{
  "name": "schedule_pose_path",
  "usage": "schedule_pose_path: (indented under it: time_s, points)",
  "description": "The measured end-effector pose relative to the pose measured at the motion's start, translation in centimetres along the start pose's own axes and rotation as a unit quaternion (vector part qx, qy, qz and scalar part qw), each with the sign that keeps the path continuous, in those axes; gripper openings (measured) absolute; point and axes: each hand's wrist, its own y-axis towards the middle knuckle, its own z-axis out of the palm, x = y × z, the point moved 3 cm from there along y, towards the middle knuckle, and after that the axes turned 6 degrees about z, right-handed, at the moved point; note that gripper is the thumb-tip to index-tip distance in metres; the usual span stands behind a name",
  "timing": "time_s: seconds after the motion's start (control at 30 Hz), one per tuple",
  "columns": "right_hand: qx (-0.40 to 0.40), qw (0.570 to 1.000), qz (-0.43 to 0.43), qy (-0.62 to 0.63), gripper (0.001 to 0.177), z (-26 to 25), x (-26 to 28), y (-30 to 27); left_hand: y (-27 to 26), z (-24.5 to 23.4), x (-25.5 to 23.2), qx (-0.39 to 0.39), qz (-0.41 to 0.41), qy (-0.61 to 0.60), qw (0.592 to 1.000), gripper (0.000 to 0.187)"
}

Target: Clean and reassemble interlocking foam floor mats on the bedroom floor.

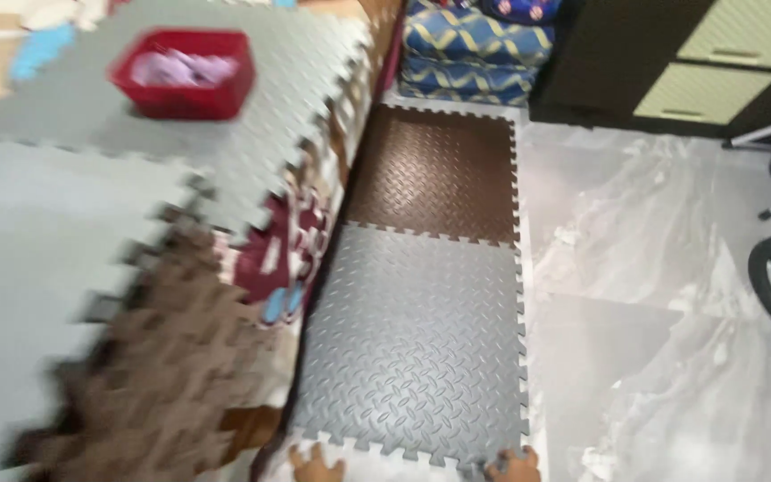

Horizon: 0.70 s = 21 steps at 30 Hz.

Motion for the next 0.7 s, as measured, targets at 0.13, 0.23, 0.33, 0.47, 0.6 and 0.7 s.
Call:
schedule_pose_path:
  time_s: [0.13, 0.23, 0.33, 0.47, 0.6, 0.7]
  points:
    - [0.074, 0.996, -0.027, 0.031, 0.055, -8.9, 3.0, -6.5, -2.7, -6.3, -5.3, -0.016, -0.036, -0.012, 0.999, 0.067]
    - [0.111, 0.977, -0.133, 0.122, 0.045, -13.2, 4.9, -9.7, -7.9, -14.7, -10.6, 0.029, -0.093, -0.076, 0.992, 0.055]
    - [0.173, 0.95, -0.157, 0.206, 0.039, -20.5, 8.2, -15.4, -13.0, -21.5, -12.8, 0.05, -0.006, -0.11, 0.993, 0.048]
    - [0.269, 0.907, -0.158, 0.282, 0.041, -27.5, 13.6, -22.0, -19.5, -30.5, -13.2, 0.096, -0.02, -0.166, 0.981, 0.045]
    - [0.349, 0.884, -0.14, 0.276, 0.049, -31.5, 17.6, -28.7, -23.7, -36.4, -10.5, 0.016, 0.023, -0.293, 0.956, 0.04]
    - [0.364, 0.887, -0.134, 0.252, 0.048, -33.8, 20.9, -32.4, -25.9, -40.9, -7.9, 0.021, -0.064, -0.372, 0.926, 0.034]
